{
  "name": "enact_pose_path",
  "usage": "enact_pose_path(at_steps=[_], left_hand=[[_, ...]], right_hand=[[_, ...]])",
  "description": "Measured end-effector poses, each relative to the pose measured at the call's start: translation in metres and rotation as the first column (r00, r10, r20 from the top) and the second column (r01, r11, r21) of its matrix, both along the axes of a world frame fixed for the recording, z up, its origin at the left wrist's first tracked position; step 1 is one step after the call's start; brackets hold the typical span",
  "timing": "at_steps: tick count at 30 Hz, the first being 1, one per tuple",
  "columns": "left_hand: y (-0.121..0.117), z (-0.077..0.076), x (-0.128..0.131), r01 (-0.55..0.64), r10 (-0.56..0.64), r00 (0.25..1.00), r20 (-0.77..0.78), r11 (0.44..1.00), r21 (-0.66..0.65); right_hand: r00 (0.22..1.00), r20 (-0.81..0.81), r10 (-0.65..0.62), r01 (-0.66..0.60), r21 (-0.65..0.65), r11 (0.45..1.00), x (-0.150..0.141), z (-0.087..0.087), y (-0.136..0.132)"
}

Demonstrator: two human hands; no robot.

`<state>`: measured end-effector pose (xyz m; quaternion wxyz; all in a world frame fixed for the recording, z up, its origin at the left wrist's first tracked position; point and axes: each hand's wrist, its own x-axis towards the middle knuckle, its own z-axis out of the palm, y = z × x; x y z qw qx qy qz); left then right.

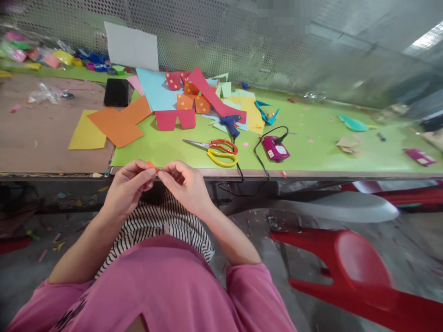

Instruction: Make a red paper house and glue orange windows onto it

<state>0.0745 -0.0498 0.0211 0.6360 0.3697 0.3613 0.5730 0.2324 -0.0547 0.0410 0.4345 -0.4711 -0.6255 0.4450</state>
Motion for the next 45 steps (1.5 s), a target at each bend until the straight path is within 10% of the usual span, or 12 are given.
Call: enact_pose_path(at_steps=[8,12,16,27,33,45], left_hand=[[0.002,0.007,-0.009,0.014,-0.015,1.0,-0.014,0.996,-0.087],[0.002,0.012,-0.011,0.108,-0.103,0.994,0.039,0.983,-0.15],[0.001,0.012,-0.007,0.169,-0.163,0.985,0.054,0.973,-0.155],[-0.005,0.008,-0.009,0.061,-0.035,0.977,-0.21,0.991,0.119],[-0.009,0.008,-0.014,0.073,0.003,0.95,-0.312,0.97,0.232],[-0.011,0.003,-0.019,0.157,0.078,0.826,-0.558,0.919,0.361]], right_hand=[[0.992,0.116,0.041,-0.062,0.18,0.982,0.01,0.004,-0.005],[0.942,0.329,-0.066,-0.169,0.635,0.754,0.024,0.004,0.002],[0.89,0.451,-0.074,-0.321,0.732,0.602,0.029,0.003,0.009],[0.99,0.124,0.071,-0.096,0.204,0.974,0.014,0.009,-0.002],[0.994,0.004,0.114,-0.114,0.008,0.993,0.012,0.016,-0.003],[0.988,0.12,0.094,-0.1,0.039,0.994,0.013,0.02,0.0]])
